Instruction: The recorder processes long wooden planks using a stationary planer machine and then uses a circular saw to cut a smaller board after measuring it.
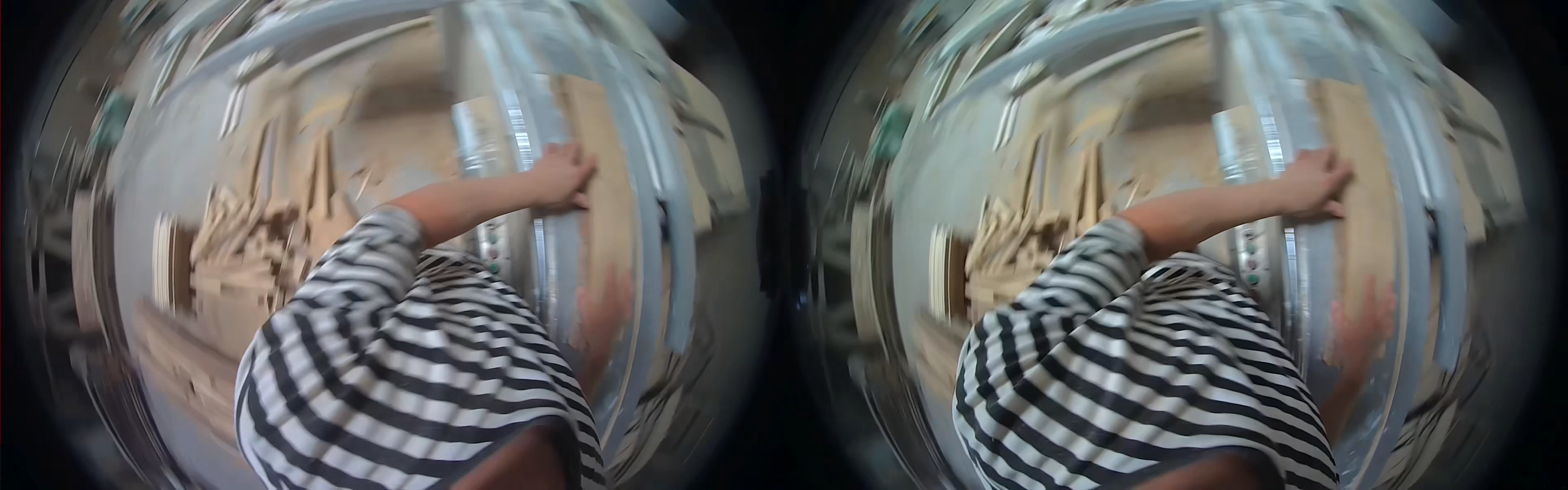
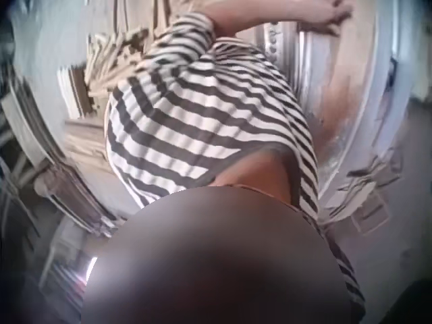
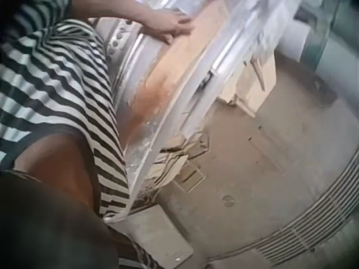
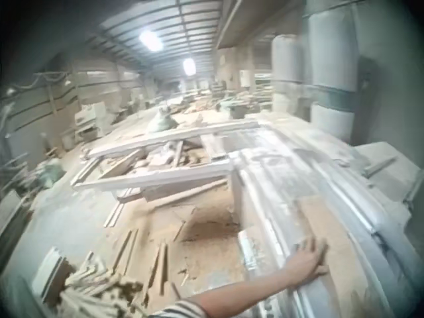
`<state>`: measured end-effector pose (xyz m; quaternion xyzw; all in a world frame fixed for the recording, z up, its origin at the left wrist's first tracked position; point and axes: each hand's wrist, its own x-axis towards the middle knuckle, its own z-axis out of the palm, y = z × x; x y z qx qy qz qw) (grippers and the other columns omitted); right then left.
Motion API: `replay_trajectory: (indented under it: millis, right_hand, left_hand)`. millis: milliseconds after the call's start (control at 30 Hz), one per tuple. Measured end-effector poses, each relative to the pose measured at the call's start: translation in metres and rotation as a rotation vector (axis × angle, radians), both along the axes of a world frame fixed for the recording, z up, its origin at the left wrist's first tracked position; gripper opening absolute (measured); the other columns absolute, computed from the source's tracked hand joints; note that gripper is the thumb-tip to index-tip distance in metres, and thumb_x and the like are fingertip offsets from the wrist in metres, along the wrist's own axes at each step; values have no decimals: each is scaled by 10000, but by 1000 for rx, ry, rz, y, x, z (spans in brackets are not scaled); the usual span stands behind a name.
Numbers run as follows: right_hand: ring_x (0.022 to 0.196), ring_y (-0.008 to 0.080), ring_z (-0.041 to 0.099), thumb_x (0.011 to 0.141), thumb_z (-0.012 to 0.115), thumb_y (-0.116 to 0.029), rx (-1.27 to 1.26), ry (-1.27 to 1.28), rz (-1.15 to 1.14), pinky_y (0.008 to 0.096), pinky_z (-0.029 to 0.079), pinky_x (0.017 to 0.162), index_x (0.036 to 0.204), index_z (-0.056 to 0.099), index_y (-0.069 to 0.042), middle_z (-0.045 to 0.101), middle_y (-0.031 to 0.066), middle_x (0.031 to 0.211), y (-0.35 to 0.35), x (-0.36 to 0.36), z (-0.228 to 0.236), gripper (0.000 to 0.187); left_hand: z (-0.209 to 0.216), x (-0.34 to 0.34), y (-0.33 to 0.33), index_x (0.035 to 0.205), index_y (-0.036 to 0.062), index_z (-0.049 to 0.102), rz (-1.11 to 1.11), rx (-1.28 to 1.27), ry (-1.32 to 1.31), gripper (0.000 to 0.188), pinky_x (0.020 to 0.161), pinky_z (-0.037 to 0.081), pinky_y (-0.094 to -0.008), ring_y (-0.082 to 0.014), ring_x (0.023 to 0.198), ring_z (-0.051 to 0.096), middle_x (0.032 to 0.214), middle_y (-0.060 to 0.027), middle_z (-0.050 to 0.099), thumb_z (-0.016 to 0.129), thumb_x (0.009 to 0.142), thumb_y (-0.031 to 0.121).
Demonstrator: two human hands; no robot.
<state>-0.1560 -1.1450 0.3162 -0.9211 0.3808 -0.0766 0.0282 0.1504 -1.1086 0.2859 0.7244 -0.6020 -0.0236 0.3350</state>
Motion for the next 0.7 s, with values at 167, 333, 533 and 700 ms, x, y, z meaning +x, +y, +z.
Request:
replay_trajectory:
  millis: [167,333,533,700]
  right_hand:
    - [1430,463,300,698,816,-416,82,-46,-255,697,170,1130,1399,569,-189,358,232,1536,33,-27,19,777]
    - [1417,446,339,708,803,-399,23,-226,-265,724,112,1128,1248,674,-165,443,229,1471,54,-25,7,602]
    - [1308,383,510,707,768,-231,-45,-371,-29,672,166,1151,1029,731,-113,620,176,1276,14,-25,3,344]
    - [1291,378,528,754,746,-167,-66,-444,28,584,239,1165,1065,714,-55,629,194,1270,-70,-16,-3,332]
  left_hand:
    - [8,-12,-14,1353,117,489,28,48,-60,758,907,436,-548,-462,1055,545,1175,-269,512,706,781,565]
    - [22,-5,-29,1397,70,473,-80,160,-113,799,1014,440,-496,-507,1209,513,1482,-367,307,752,780,495]
    - [17,4,-64,1421,45,442,-149,172,37,797,1020,459,-509,-551,1265,460,1474,-434,244,739,819,476]
    - [2,15,-140,1446,30,375,-158,131,143,799,1034,441,-529,-604,1273,404,1442,-472,246,716,860,452]
